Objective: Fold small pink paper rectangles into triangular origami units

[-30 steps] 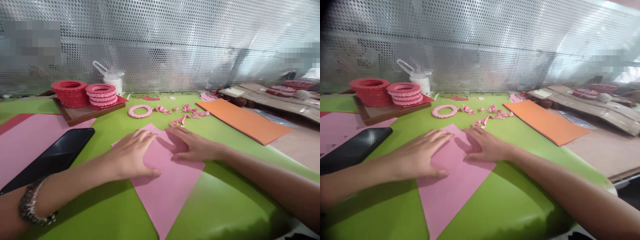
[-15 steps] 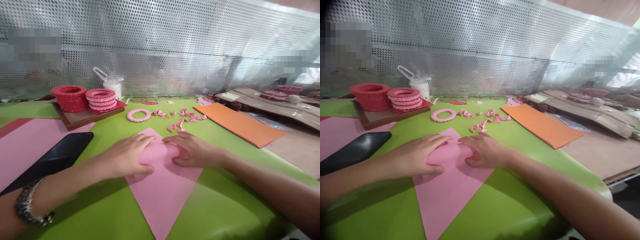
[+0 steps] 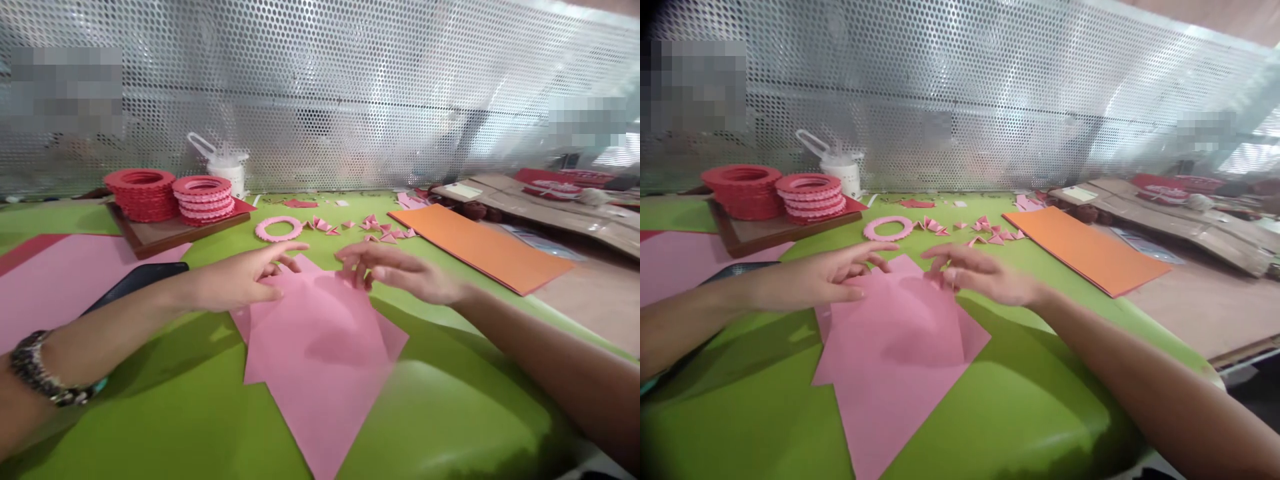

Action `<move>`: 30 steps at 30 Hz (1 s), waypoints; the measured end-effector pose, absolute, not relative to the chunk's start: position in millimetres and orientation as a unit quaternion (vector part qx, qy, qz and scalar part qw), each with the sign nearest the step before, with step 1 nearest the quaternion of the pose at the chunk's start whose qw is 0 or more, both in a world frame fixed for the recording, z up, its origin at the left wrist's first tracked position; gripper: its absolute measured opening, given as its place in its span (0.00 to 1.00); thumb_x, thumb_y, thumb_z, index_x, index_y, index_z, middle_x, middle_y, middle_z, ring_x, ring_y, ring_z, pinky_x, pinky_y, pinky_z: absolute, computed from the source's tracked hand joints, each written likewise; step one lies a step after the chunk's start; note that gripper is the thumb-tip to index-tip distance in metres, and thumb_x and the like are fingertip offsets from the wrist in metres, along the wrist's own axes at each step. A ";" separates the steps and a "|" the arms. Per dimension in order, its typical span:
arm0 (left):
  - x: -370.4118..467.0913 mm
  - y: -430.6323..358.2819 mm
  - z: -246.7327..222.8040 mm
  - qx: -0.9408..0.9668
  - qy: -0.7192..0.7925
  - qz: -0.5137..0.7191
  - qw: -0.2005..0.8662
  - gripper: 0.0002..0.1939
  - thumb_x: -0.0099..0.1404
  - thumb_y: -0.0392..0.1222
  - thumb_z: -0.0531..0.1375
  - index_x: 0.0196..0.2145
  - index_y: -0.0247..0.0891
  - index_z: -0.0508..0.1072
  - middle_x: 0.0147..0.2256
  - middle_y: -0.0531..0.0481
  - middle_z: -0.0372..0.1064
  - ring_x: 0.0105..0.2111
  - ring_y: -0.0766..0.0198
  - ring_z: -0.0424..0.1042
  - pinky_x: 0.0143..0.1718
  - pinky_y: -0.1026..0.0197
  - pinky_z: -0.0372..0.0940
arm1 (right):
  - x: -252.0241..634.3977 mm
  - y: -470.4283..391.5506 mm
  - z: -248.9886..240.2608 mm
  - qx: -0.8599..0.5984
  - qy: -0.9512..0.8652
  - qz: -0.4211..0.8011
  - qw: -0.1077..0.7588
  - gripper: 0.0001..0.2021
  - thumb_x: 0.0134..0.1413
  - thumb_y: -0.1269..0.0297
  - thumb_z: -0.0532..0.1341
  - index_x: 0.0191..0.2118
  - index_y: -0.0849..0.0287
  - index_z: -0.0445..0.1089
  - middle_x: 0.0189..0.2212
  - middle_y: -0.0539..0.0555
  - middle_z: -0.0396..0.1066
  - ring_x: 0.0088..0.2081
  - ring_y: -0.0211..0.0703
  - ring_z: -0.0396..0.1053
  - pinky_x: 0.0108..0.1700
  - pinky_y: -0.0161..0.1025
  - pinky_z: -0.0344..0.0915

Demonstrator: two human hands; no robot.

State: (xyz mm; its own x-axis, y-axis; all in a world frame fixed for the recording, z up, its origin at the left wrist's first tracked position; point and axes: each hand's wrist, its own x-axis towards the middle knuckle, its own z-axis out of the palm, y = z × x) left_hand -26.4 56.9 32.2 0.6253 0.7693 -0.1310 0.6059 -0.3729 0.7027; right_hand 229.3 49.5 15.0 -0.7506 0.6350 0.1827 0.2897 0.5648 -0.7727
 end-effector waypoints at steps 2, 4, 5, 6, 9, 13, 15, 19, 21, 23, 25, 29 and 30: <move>-28.1 57.6 33.1 0.826 0.390 0.109 0.393 0.33 0.57 0.35 0.53 0.59 0.47 0.46 0.51 0.48 0.60 0.50 0.62 0.60 0.46 0.63 0.57 | 234.0 55.8 15.1 -0.291 -0.851 0.351 0.260 0.15 0.59 0.69 0.46 0.51 0.62 0.57 0.48 0.60 0.60 0.44 0.37 0.62 0.46 0.40 0.61; -29.6 59.0 32.0 0.819 0.372 0.108 0.424 0.32 0.58 0.36 0.53 0.58 0.47 0.46 0.46 0.50 0.65 0.47 0.63 0.63 0.44 0.63 0.58 | 235.9 58.6 14.9 -0.273 -0.866 0.349 0.232 0.17 0.57 0.73 0.48 0.52 0.59 0.57 0.53 0.58 0.56 0.47 0.37 0.61 0.49 0.40 0.59; -30.2 59.9 30.9 0.812 0.365 0.104 0.443 0.32 0.59 0.38 0.53 0.58 0.47 0.46 0.42 0.51 0.67 0.44 0.63 0.65 0.42 0.63 0.59 | 235.4 58.1 15.0 -0.263 -0.869 0.369 0.198 0.18 0.56 0.75 0.47 0.53 0.58 0.56 0.54 0.57 0.56 0.49 0.37 0.60 0.49 0.39 0.59; -30.7 60.9 29.6 0.805 0.361 0.099 0.461 0.31 0.59 0.39 0.54 0.58 0.47 0.46 0.38 0.52 0.67 0.41 0.63 0.66 0.40 0.63 0.60 | 234.1 56.2 15.3 -0.254 -0.868 0.393 0.167 0.19 0.56 0.76 0.47 0.53 0.57 0.57 0.53 0.56 0.57 0.50 0.37 0.59 0.50 0.39 0.58; -30.2 63.2 24.5 0.789 0.354 0.100 0.492 0.30 0.59 0.41 0.55 0.57 0.46 0.49 0.31 0.55 0.65 0.36 0.65 0.66 0.37 0.63 0.60 | 227.6 46.0 16.6 -0.229 -0.846 0.463 0.132 0.20 0.56 0.75 0.48 0.54 0.57 0.56 0.52 0.55 0.60 0.50 0.38 0.60 0.49 0.37 0.59; -23.9 61.3 15.8 0.787 0.336 0.109 0.506 0.27 0.58 0.39 0.55 0.55 0.47 0.54 0.31 0.56 0.63 0.34 0.66 0.64 0.36 0.65 0.59 | 221.7 36.3 16.9 -0.211 -0.833 0.486 0.161 0.32 0.51 0.78 0.54 0.60 0.50 0.43 0.55 0.55 0.54 0.52 0.38 0.58 0.47 0.36 0.60; -20.0 58.4 12.1 0.791 0.324 0.118 0.505 0.25 0.58 0.38 0.56 0.53 0.45 0.57 0.31 0.55 0.62 0.34 0.66 0.64 0.36 0.65 0.59 | 221.2 36.1 17.3 -0.190 -0.844 0.479 0.148 0.26 0.50 0.79 0.54 0.55 0.55 0.54 0.51 0.56 0.58 0.50 0.38 0.58 0.47 0.36 0.59; -15.9 53.6 9.1 0.772 0.336 0.148 0.520 0.24 0.56 0.38 0.57 0.51 0.42 0.58 0.31 0.55 0.63 0.34 0.67 0.64 0.36 0.66 0.59 | 221.3 38.9 20.1 -0.156 -0.862 0.471 0.103 0.07 0.51 0.73 0.56 0.36 0.63 0.70 0.36 0.54 0.65 0.41 0.37 0.63 0.44 0.36 0.58; -15.5 53.4 9.5 0.759 0.351 0.154 0.526 0.25 0.56 0.39 0.58 0.51 0.42 0.57 0.30 0.56 0.63 0.33 0.68 0.64 0.34 0.67 0.59 | 220.9 39.5 21.1 -0.170 -0.854 0.478 0.116 0.04 0.51 0.70 0.57 0.32 0.64 0.69 0.32 0.52 0.64 0.36 0.36 0.62 0.41 0.36 0.59; -14.9 53.9 10.1 0.758 0.367 0.150 0.517 0.22 0.56 0.42 0.58 0.49 0.41 0.61 0.30 0.56 0.64 0.31 0.68 0.64 0.32 0.68 0.59 | 220.2 39.4 20.6 -0.201 -0.840 0.480 0.152 0.05 0.52 0.69 0.57 0.28 0.64 0.66 0.28 0.50 0.62 0.32 0.34 0.61 0.36 0.34 0.59; -13.3 54.0 10.3 0.759 0.390 0.146 0.500 0.14 0.57 0.46 0.57 0.40 0.38 0.67 0.29 0.55 0.64 0.27 0.70 0.63 0.28 0.70 0.58 | 219.4 39.2 18.4 -0.253 -0.829 0.457 0.200 0.09 0.52 0.66 0.56 0.25 0.63 0.63 0.24 0.48 0.58 0.27 0.32 0.57 0.29 0.31 0.56; -8.7 50.9 9.2 0.741 0.436 0.159 0.485 0.15 0.56 0.52 0.55 0.24 0.35 0.66 0.19 0.58 0.57 0.19 0.71 0.57 0.21 0.69 0.55 | 216.6 37.9 12.5 -0.342 -0.804 0.405 0.270 0.15 0.51 0.60 0.57 0.20 0.62 0.56 0.20 0.45 0.51 0.22 0.29 0.50 0.22 0.30 0.47; -7.7 49.5 9.0 0.741 0.438 0.173 0.479 0.15 0.57 0.51 0.55 0.23 0.35 0.66 0.19 0.58 0.56 0.19 0.70 0.58 0.21 0.68 0.55 | 215.4 36.9 11.5 -0.347 -0.800 0.402 0.278 0.15 0.50 0.60 0.58 0.20 0.62 0.56 0.20 0.45 0.51 0.22 0.29 0.50 0.22 0.31 0.47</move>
